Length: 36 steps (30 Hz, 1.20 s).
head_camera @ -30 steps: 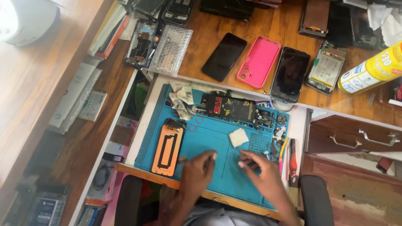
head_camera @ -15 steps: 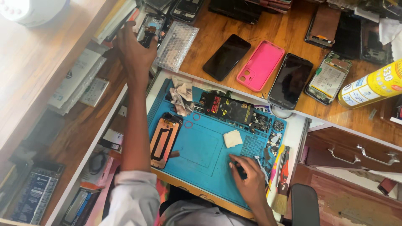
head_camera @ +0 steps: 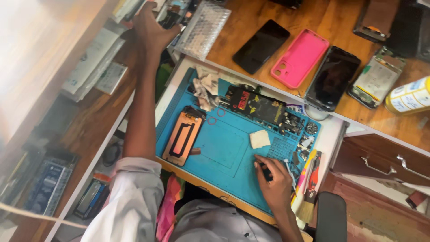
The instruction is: The person wipes the screen of a smartphone using a cloth, then disassembles a second device by removing internal components and placing them on a work surface.
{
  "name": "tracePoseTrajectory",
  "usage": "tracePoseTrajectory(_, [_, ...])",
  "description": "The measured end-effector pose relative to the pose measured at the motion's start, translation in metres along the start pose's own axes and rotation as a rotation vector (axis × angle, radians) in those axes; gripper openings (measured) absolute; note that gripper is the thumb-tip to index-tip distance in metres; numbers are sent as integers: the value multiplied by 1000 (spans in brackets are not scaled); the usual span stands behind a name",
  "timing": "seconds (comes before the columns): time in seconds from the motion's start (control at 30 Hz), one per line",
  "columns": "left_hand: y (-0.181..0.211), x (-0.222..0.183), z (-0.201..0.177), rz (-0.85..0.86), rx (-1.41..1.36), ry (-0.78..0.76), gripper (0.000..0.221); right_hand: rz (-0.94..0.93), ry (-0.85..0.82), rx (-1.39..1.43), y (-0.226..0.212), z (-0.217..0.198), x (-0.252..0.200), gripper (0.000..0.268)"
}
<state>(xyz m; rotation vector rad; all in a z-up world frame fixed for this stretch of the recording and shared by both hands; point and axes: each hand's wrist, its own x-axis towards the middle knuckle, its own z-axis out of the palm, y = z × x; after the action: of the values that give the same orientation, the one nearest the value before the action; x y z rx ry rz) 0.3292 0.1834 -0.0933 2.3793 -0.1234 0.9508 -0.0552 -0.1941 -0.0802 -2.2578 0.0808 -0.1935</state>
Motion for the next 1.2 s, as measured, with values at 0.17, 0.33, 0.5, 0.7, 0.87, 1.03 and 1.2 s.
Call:
tracePoseTrajectory(0.17, [29,-3,-27,-18,-46,93,75,34,10,13,-8,-2,-1,23])
tracePoseTrajectory(0.33, [123,-46,-88,-173,-276,39,75,69,0,180,-27,-6,11,27])
tracePoseTrajectory(0.5, [242,-128,-121,-170,-363,-174,84,229,-225,885,-34,-11,51,49])
tracePoseTrajectory(0.7, [315,-201,-141,-158,-538,-479,96,415,-50,1221,-18,-5,58,41])
tracePoseTrajectory(0.87, [293,-194,-134,-206,-717,-534,66,537,54,1208,-4,-7,51,37])
tracePoseTrajectory(1.03, [187,-124,-97,-159,-230,-77,31,699,-41,1272,7,-9,47,36])
tracePoseTrajectory(1.2, [89,-53,-66,65,13,81,50,619,-138,1160,6,11,43,41])
